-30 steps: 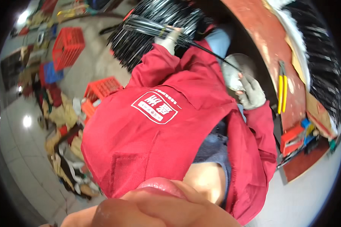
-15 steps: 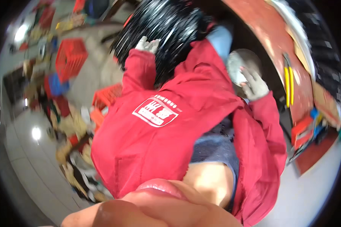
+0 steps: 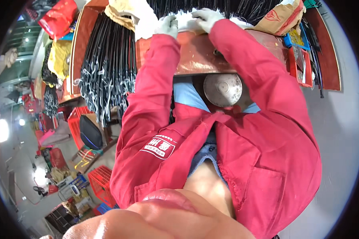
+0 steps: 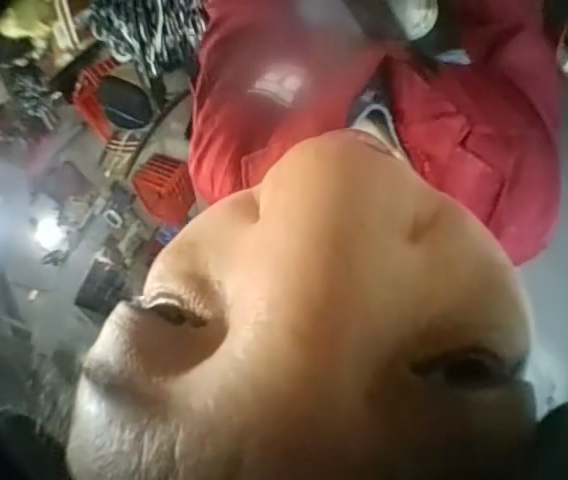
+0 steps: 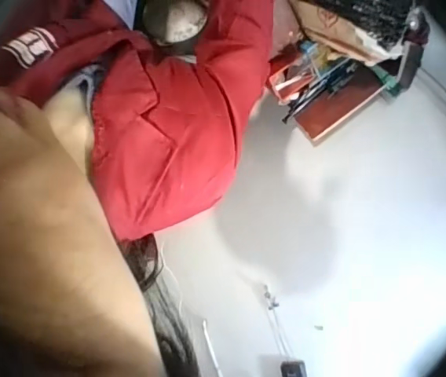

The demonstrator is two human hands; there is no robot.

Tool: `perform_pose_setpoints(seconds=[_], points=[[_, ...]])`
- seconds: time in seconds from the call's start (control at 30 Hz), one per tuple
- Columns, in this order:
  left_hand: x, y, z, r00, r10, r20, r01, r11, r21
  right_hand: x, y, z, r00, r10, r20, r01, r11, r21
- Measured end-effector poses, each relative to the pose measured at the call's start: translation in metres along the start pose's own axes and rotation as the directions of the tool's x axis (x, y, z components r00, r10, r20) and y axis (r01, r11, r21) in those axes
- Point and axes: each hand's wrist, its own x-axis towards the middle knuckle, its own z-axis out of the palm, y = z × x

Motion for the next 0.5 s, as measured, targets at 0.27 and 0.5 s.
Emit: perform_pose_setpoints(seconds=[0.27, 0.5], points=[[0.09, 0.01, 0.105, 0.851, -0.508, 0.132, 0.371, 0.761, 0.532, 0.099, 0.101, 0.048, 0.767, 0.541, 0.346, -0.456, 0.838, -0.298], [0.115, -0.011, 0.122, 0.818, -0.562, 0.124, 0.371, 0.679, 0.634, 0.098, 0.115, 0.074, 0.676, 0.682, 0.281, -0.664, 0.728, -0.17]])
